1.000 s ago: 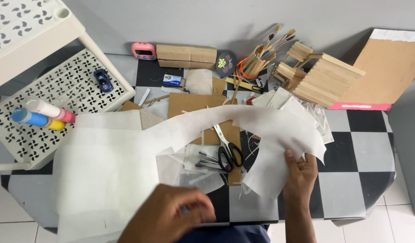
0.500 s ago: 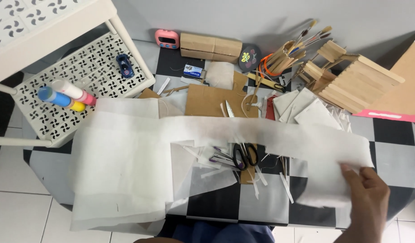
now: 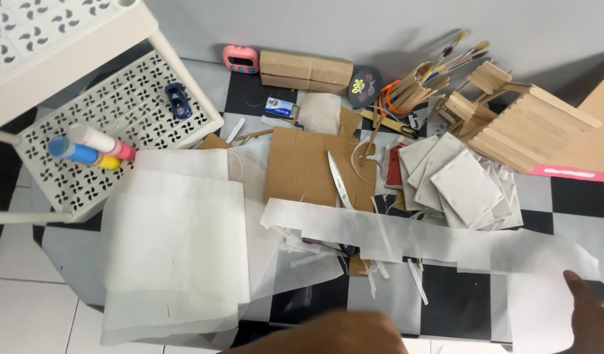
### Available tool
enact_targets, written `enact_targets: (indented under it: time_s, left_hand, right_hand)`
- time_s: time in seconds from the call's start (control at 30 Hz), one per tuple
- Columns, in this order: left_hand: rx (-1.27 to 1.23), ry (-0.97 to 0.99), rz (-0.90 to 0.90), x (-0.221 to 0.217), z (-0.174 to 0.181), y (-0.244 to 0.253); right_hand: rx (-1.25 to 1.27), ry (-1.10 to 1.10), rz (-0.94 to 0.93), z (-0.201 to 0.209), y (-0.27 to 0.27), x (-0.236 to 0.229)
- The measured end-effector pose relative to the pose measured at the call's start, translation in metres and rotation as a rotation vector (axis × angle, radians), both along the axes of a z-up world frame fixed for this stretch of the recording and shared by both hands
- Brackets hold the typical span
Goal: Preparing materials for cardboard frames by sealing fabric edges with a lighter and cutting cardboard sheets into smaller rectangles.
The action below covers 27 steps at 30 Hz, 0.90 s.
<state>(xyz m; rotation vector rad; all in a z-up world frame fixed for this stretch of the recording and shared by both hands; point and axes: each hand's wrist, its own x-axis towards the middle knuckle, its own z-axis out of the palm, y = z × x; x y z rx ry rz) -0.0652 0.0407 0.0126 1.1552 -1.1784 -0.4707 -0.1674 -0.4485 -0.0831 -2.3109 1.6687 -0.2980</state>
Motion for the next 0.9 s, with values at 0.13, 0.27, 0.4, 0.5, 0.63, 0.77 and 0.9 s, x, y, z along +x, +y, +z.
enact_targets:
  time_s: [0.13, 0.27, 0.4, 0.5, 0.63, 0.77, 0.9]
  left_hand:
    - [0.404, -0.392, 0.799, 0.085, 0.043, 0.034]
    - [1.017, -0.415, 1.078, 0.143, -0.018, 0.053]
    - [1.330, -0.399, 1.097, 0.165, -0.048, 0.032]
    - [1.291, -0.563, 1.229, 0.161, -0.063, 0.026]
    - [0.931, 0.139, 1.018, 0.164, 0.002, 0.022]
    - [0.800, 0.528, 0.937, 0.160, 0.035, 0.026]
    - [0.721, 0.389, 1.072, 0.147, 0.050, 0.040]
  right_hand:
    - [-0.200, -0.093, 0.192, 0.072, 0.104, 0.056]
    - [-0.272, -0.348, 1.184, 0.078, 0.198, 0.103]
    - [-0.003, -0.259, 1.520, 0.065, 0.260, 0.129]
    - [0.007, -0.357, 1.589, 0.056, 0.271, 0.129]
    - [0.077, -0.380, 1.556, 0.046, 0.260, 0.120]
    - [0.140, -0.360, 1.638, 0.050, 0.243, 0.115]
    - [0.107, -0.266, 1.586, 0.048, 0.222, 0.108]
